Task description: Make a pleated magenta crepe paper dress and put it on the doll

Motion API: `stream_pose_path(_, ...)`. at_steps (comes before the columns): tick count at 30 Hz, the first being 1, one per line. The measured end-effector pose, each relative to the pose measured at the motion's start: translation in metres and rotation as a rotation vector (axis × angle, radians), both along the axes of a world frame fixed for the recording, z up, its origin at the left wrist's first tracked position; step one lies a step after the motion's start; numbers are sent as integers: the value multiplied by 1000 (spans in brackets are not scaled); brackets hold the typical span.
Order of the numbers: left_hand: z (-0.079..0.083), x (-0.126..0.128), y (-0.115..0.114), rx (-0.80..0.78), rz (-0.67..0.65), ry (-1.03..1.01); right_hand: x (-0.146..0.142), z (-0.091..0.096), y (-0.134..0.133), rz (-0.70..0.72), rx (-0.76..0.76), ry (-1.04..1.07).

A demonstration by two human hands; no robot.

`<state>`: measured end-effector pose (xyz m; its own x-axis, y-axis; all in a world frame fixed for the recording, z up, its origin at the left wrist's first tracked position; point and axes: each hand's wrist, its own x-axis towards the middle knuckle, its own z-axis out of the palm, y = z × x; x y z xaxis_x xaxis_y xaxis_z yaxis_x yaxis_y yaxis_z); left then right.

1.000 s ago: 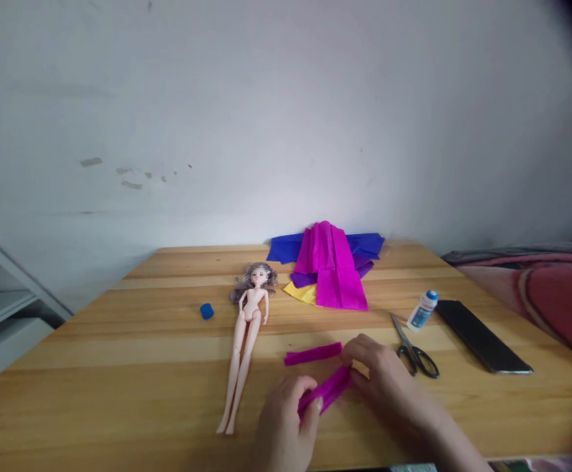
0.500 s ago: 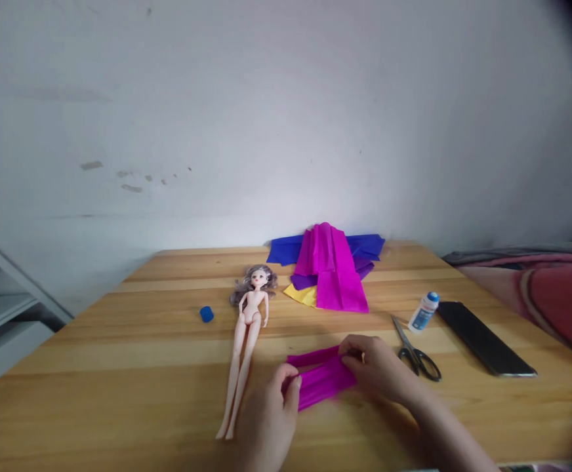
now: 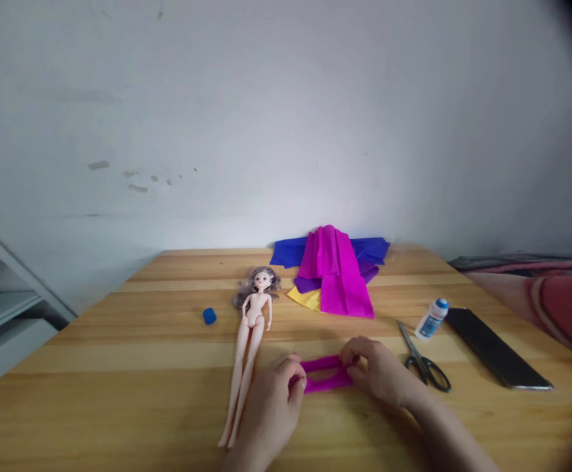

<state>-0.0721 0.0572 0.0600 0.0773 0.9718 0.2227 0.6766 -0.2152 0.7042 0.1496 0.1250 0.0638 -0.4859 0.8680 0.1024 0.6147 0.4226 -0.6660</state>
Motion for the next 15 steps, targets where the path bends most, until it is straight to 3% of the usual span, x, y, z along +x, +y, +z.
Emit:
stream_pose_path(11, -5, -3, -9, 29, -26, 38, -3, 2, -1, -32, -34, -36)
stream_pose_path(15, -4, -2, -11, 42, -40, 118, -3, 4, -3, -22, 28, 39)
